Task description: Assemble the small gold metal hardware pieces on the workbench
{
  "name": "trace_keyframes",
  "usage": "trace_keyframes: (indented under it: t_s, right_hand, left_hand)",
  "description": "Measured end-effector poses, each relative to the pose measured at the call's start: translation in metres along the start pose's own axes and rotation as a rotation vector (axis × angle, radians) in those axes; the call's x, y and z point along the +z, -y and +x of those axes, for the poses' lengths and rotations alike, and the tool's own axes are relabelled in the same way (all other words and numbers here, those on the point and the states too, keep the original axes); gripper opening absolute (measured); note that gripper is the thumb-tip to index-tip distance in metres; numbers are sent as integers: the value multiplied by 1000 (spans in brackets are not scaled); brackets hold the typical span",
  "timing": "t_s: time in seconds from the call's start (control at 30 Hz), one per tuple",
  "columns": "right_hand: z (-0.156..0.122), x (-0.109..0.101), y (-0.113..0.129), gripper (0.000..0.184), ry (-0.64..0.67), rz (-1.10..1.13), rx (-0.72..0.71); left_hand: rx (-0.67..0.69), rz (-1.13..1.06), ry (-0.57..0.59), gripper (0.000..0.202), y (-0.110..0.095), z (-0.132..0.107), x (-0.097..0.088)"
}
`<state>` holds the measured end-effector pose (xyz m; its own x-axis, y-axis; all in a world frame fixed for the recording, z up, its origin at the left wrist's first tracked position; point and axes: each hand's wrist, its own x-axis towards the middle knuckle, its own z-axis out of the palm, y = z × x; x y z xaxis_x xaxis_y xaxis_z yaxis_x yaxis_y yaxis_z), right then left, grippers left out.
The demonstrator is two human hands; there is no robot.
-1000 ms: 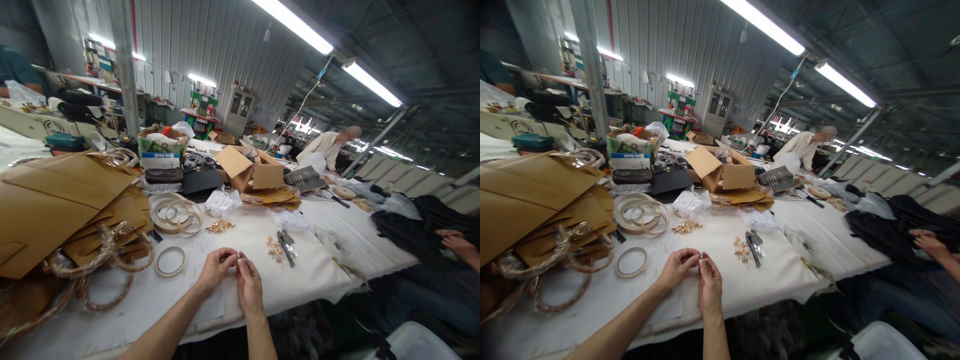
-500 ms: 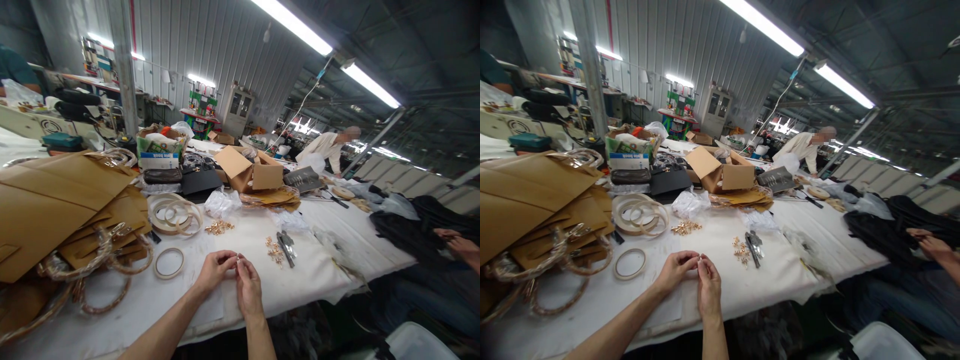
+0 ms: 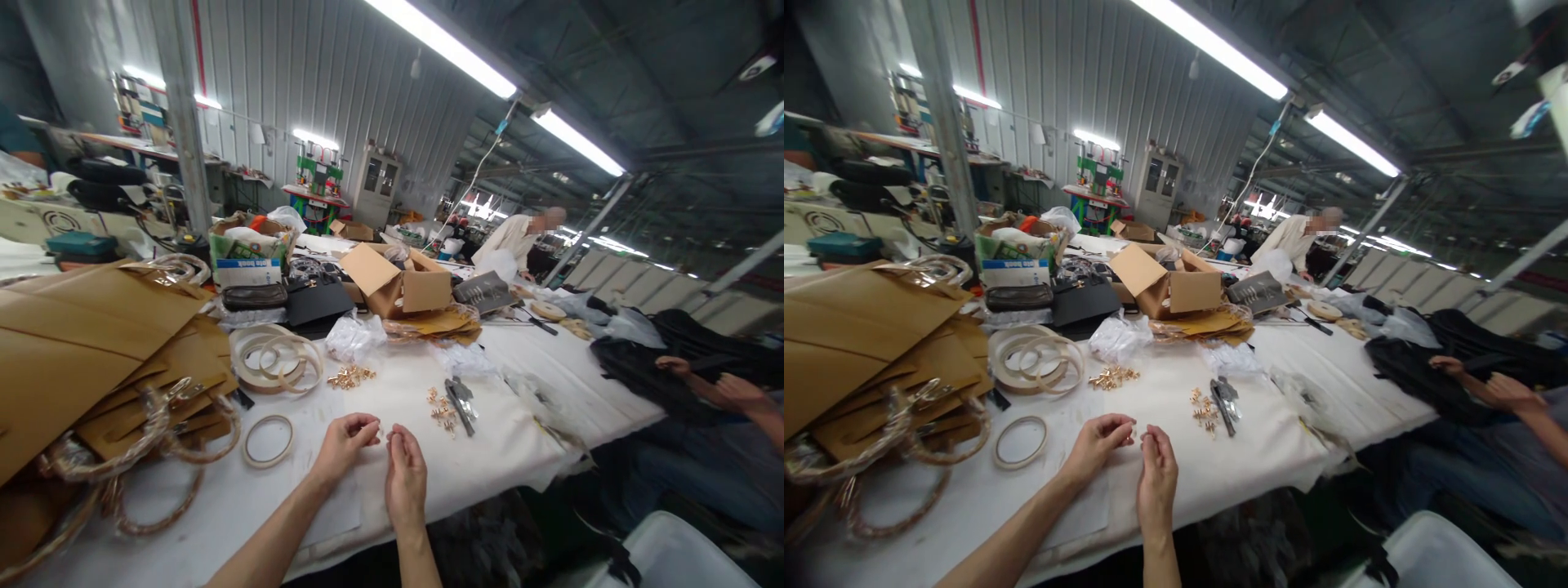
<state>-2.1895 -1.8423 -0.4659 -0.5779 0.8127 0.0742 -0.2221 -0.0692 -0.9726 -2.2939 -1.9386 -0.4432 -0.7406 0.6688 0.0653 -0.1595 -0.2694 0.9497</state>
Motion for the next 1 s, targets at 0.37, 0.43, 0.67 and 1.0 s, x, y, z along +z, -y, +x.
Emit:
trace_keyframes:
  t_s: [0.37,0.43,0.67,1.0]
  right_hand:
    - [-5,9,12,45,100,-242,-130]
    - [-5,8,12,44,102,-252,-126]
    - [-6,8,15,44,120,-266,-91]
    - [0,1,2,50,109,-100,43]
  left_hand:
    - [18,-15,111,41,-7,-3,-3]
    - [4,-32,113,42,-5,-2,-3]
    - [-30,-26,69,40,0,-1,-5]
    - [260,137,2,32,1,-6,-3]
